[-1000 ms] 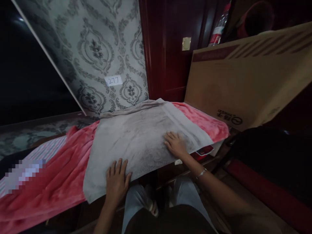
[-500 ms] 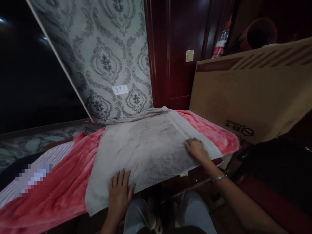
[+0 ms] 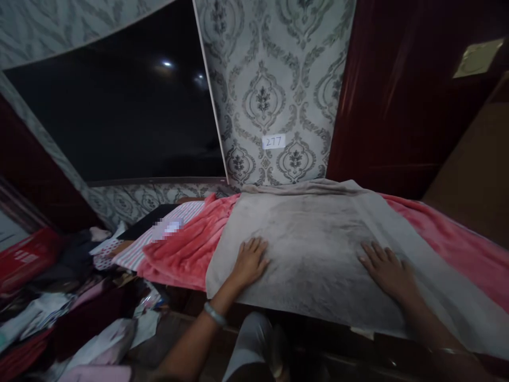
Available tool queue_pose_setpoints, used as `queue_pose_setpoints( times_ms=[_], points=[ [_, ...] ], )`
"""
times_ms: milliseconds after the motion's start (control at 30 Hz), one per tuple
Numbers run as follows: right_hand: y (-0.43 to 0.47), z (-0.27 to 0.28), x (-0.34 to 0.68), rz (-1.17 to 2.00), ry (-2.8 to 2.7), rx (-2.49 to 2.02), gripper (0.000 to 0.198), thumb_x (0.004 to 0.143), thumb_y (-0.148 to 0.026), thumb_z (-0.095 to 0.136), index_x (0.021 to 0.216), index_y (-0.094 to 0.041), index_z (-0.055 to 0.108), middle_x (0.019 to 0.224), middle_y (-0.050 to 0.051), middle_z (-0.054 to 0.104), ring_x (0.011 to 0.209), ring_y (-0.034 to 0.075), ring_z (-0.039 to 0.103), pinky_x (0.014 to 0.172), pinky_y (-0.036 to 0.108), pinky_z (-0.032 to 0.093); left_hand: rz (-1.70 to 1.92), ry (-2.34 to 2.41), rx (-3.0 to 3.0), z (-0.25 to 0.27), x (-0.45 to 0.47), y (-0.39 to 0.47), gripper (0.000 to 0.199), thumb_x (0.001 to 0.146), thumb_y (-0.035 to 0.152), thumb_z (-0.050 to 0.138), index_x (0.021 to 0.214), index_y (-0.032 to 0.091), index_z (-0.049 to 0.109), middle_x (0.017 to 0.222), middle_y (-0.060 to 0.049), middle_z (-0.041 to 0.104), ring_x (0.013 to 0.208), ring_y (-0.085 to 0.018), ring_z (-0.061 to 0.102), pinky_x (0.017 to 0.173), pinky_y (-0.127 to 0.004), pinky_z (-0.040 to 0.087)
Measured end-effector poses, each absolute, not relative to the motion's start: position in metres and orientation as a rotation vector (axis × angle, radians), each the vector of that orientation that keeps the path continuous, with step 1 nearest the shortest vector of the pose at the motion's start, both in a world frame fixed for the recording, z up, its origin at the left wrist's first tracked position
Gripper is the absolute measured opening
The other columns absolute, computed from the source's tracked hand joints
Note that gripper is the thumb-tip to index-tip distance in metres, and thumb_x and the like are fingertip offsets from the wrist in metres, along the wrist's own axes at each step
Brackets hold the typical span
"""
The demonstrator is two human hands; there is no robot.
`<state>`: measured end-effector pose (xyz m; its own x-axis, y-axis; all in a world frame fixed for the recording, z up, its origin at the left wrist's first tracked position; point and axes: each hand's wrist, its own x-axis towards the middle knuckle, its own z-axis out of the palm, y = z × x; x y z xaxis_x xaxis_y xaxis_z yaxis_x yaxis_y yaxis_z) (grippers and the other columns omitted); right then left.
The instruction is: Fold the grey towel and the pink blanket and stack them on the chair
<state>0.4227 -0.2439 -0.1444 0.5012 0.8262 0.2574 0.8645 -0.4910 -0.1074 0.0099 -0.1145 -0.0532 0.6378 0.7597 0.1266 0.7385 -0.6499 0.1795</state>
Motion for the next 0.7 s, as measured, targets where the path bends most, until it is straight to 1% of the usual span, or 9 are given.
queue_pose_setpoints(
  times_ms=[67, 100, 200, 267, 367, 433, 467, 600, 700],
  points=[
    [-0.245, -0.145, 0.423, -0.246, -1.444, -2.507, 0.071, 0.099, -0.053, 0.017, 0.157, -0.024, 0.045, 0.165, 0.01, 0.036, 0.15, 0.037, 0.034, 0.116, 0.065, 0.031, 0.167, 1.365, 2.707, -0.053, 0.018, -0.097, 0.063, 0.102, 0.049, 0.041, 0.16, 0.026, 0.037, 0.17, -0.009, 0.026, 0.158, -0.033, 0.019, 0.126, -0.062, 0.015],
    [-0.246, -0.145, 0.423, -0.243, -1.443, -2.498, 0.072, 0.098, -0.053, 0.016, 0.157, -0.024, 0.045, 0.165, 0.01, 0.036, 0.15, 0.038, 0.034, 0.115, 0.066, 0.032, 0.122, 1.44, 2.68, -0.055, 0.018, -0.09, 0.065, 0.102, 0.052, 0.038, 0.161, 0.027, 0.035, 0.171, -0.009, 0.023, 0.159, -0.034, 0.016, 0.126, -0.064, 0.013],
    [-0.247, -0.145, 0.424, -0.26, -1.456, -2.451, 0.073, 0.097, -0.055, 0.017, 0.156, -0.023, 0.047, 0.164, 0.01, 0.037, 0.149, 0.039, 0.035, 0.114, 0.067, 0.034, 0.049, 1.702, 2.589, -0.061, 0.0, -0.072, 0.071, 0.101, 0.058, 0.033, 0.163, 0.024, 0.029, 0.172, -0.011, 0.018, 0.159, -0.036, 0.011, 0.125, -0.066, 0.011],
    [-0.247, -0.146, 0.424, -0.27, -1.452, -2.428, 0.073, 0.097, -0.055, 0.017, 0.155, -0.023, 0.047, 0.164, 0.011, 0.038, 0.148, 0.04, 0.035, 0.113, 0.068, 0.035, 0.026, 1.865, 2.535, -0.06, -0.02, -0.062, 0.072, 0.101, 0.057, 0.031, 0.163, 0.021, 0.029, 0.171, -0.014, 0.019, 0.159, -0.036, 0.014, 0.124, -0.067, 0.014],
    [-0.246, -0.147, 0.423, -0.272, -1.434, -2.44, 0.072, 0.097, -0.053, 0.017, 0.155, -0.023, 0.048, 0.164, 0.011, 0.038, 0.148, 0.04, 0.036, 0.113, 0.068, 0.035, 0.033, 2.008, 2.507, -0.05, -0.039, -0.048, 0.067, 0.101, 0.049, 0.033, 0.159, 0.016, 0.037, 0.168, -0.021, 0.028, 0.156, -0.038, 0.023, 0.121, -0.069, 0.018],
    [-0.245, -0.148, 0.423, -0.276, -1.433, -2.458, 0.072, 0.097, -0.051, 0.017, 0.154, -0.022, 0.049, 0.164, 0.012, 0.037, 0.148, 0.04, 0.036, 0.114, 0.067, 0.034, 0.085, 1.98, 2.57, -0.039, -0.035, -0.037, 0.064, 0.101, 0.045, 0.037, 0.157, 0.014, 0.04, 0.166, -0.022, 0.031, 0.155, -0.038, 0.026, 0.122, -0.067, 0.02],
    [-0.244, -0.15, 0.423, -0.283, -1.437, -2.461, 0.072, 0.096, -0.05, 0.017, 0.154, -0.022, 0.049, 0.164, 0.012, 0.037, 0.148, 0.04, 0.036, 0.114, 0.067, 0.034, 0.109, 1.913, 2.623, -0.033, -0.027, -0.03, 0.063, 0.101, 0.044, 0.037, 0.157, 0.015, 0.039, 0.167, -0.02, 0.031, 0.155, -0.037, 0.025, 0.122, -0.065, 0.021],
    [-0.243, -0.159, 0.428, -0.333, -1.452, -2.448, 0.073, 0.094, -0.049, 0.018, 0.153, -0.023, 0.052, 0.164, 0.011, 0.038, 0.148, 0.041, 0.035, 0.113, 0.068, 0.033, 0.056, 1.469, 2.792, -0.018, 0.027, 0.002, 0.063, 0.103, 0.049, 0.033, 0.161, 0.026, 0.032, 0.171, -0.009, 0.024, 0.159, -0.029, 0.016, 0.127, -0.057, 0.015],
    [-0.242, -0.166, 0.433, -0.361, -1.487, -2.392, 0.074, 0.092, -0.051, 0.018, 0.152, -0.025, 0.053, 0.163, 0.009, 0.04, 0.148, 0.041, 0.035, 0.113, 0.068, 0.033, -0.002, 1.361, 2.801, -0.019, 0.059, 0.031, 0.063, 0.103, 0.052, 0.031, 0.161, 0.028, 0.032, 0.172, -0.007, 0.023, 0.159, -0.027, 0.016, 0.127, -0.055, 0.013]
  ],
)
